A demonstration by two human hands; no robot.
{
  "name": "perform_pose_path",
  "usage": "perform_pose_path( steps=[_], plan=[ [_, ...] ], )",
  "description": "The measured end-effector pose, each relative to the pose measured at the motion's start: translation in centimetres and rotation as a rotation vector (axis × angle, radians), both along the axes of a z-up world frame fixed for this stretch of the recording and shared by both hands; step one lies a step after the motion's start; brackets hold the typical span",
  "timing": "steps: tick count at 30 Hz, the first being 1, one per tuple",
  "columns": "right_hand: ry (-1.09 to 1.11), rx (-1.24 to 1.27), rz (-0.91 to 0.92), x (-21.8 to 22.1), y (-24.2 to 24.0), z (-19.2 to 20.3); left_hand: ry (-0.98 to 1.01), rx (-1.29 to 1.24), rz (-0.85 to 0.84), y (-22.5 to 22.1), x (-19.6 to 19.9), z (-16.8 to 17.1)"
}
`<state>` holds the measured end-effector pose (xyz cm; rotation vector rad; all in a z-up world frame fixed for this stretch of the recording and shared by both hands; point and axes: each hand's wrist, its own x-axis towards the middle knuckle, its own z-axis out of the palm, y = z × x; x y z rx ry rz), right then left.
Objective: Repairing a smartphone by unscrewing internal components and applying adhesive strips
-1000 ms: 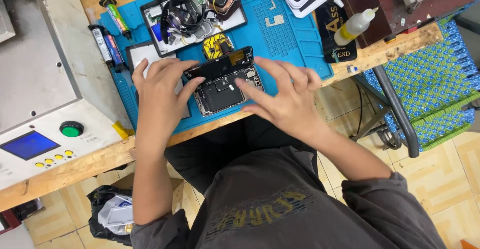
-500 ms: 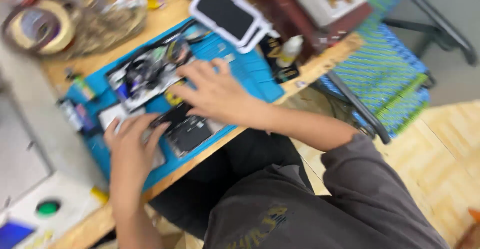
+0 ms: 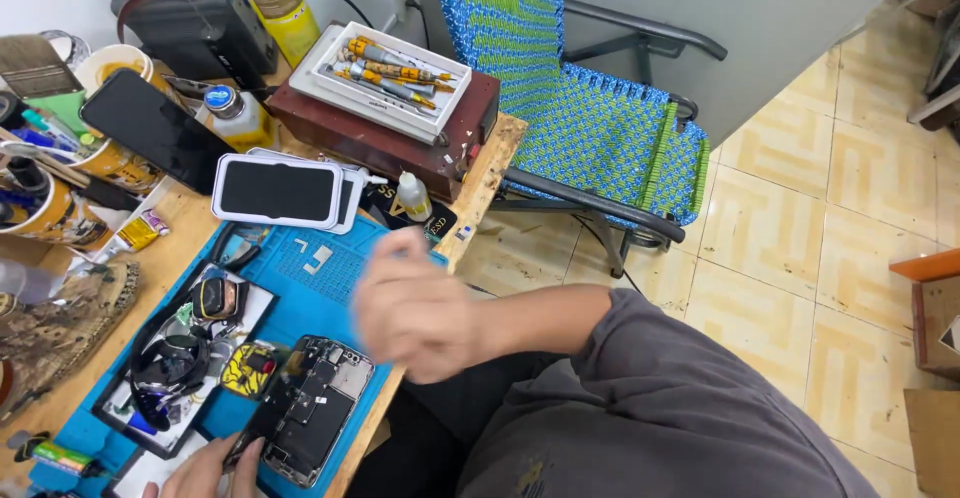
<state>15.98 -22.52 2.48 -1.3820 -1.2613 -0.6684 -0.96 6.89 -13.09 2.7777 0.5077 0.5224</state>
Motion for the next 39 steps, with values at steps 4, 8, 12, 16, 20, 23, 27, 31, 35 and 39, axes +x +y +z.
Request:
perform_pose_path(
  steps=[4, 8, 12, 16, 20, 23, 27, 31, 35, 39],
  plan=[
    [-0.005, 0.557, -0.252, -0.9, -2.7, 2.4, 0.110, 0.061, -0.037, -1.3, 0.1, 2.3],
    [0.257, 0.532, 0.324, -1.3, -3.5, -0.3, -0.046, 0.287, -0.113, -4.9, 0.1, 8.9],
    [0.394, -0.001, 0.000, -2.0, -4.6, -4.3, 0.192, -0.052, -0.222, -7.4, -0.9, 13.4],
    [0.439, -0.079, -0.065, -2.4, -4.8, -5.4, 0.146, -0.034, -0.347, -7.6, -1.0, 13.5],
    [0.458, -0.145, -0.071, -2.5, -4.4, -5.2, 0.132, 0.063, -0.370, -7.6, -1.2, 12.9],
    [0.457, -0.226, -0.008, -2.7, -3.8, -5.0, 0.134, 0.070, -0.369, -7.8, -1.1, 13.2],
    [0.470, -0.346, 0.007, -3.1, -2.7, -5.0, 0.149, 0.100, -0.363, -8.0, -1.0, 13.0],
    [0.388, -0.650, -0.067, -3.3, -1.6, -5.2, 0.168, 0.091, -0.358, -8.0, -0.9, 13.1],
    [0.363, -0.760, -0.141, -3.3, -1.0, -5.7, 0.195, 0.041, -0.359, -8.0, -0.8, 12.8],
    [0.361, -0.718, -0.099, -3.8, -0.7, -5.5, 0.193, 0.013, -0.383, -7.8, -0.6, 12.6]
  ],
)
